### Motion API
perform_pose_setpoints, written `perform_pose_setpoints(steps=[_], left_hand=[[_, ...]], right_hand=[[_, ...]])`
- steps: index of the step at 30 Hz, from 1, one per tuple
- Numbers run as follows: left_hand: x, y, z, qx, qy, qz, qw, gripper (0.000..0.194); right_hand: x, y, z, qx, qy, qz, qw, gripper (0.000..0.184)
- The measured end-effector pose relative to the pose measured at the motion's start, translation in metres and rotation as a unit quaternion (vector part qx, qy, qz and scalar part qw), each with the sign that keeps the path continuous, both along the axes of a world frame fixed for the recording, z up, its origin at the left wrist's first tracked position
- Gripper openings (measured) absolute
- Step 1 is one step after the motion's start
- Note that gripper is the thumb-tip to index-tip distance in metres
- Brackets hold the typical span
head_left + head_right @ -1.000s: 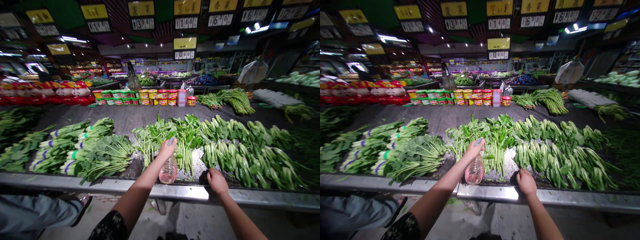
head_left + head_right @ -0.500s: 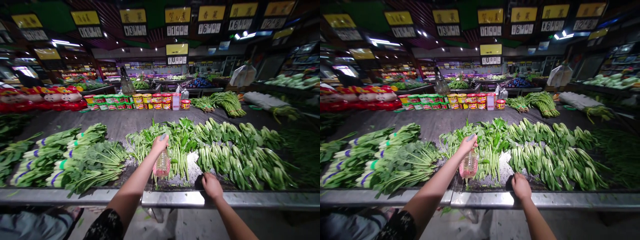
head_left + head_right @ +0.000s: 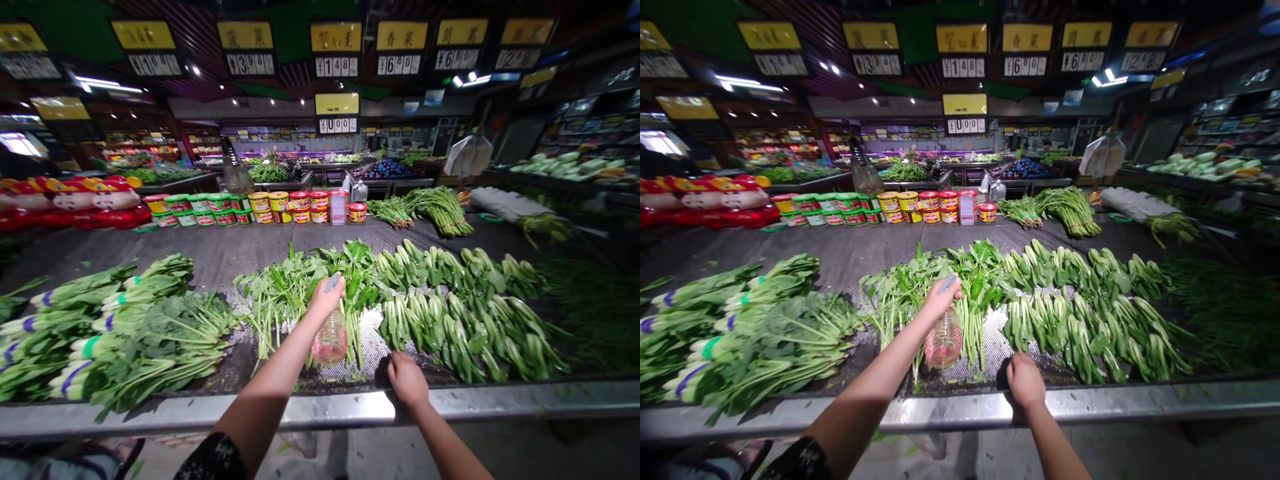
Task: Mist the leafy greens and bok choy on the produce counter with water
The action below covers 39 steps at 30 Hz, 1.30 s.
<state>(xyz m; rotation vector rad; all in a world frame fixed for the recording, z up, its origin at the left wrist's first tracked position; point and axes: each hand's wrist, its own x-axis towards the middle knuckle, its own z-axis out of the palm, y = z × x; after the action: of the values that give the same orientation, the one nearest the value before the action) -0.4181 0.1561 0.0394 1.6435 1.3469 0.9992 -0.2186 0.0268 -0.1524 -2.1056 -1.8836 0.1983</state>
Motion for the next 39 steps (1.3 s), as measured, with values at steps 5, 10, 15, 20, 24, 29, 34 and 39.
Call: perform_pose_setpoints(steps=[5, 10, 15, 20, 24, 29, 34, 39], left_hand=[[0.016, -0.002, 0.004, -0.006, 0.028, -0.001, 1.0, 0.038], [0.025, -0.009, 0.008, -0.02, 0.043, -0.013, 0.999, 0.039], [0.038, -0.013, 0.006, -0.032, 0.028, -0.033, 0.999, 0.035], [0.049, -0.012, 0.001, -0.036, 0.011, -0.04, 0.998, 0.04], [0.051, -0.015, -0.001, -0.039, 0.014, -0.037, 0.998, 0.043], [0.045, -0.023, -0.005, -0.049, 0.027, -0.04, 0.998, 0.042], [0.038, -0.033, -0.011, -0.033, 0.023, -0.05, 0.998, 0.04], [0.035, -0.043, -0.017, -0.02, 0.008, -0.045, 0.999, 0.039]], right_hand=[[0.001, 0.0, 0.003, -0.001, -0.001, 0.014, 1.0, 0.027], [0.001, -0.001, 0.008, -0.002, 0.014, 0.017, 1.0, 0.025], [0.002, -0.001, 0.01, -0.005, 0.026, 0.017, 1.0, 0.026], [0.004, 0.0, 0.008, -0.005, 0.028, 0.03, 0.999, 0.029], [0.005, 0.001, 0.006, -0.004, 0.024, 0.033, 0.999, 0.029], [0.006, 0.001, 0.007, -0.004, 0.027, 0.037, 0.999, 0.028], [0.007, 0.002, 0.001, -0.001, 0.043, 0.043, 0.998, 0.034], [0.01, 0.004, -0.008, 0.014, 0.057, 0.049, 0.997, 0.049]])
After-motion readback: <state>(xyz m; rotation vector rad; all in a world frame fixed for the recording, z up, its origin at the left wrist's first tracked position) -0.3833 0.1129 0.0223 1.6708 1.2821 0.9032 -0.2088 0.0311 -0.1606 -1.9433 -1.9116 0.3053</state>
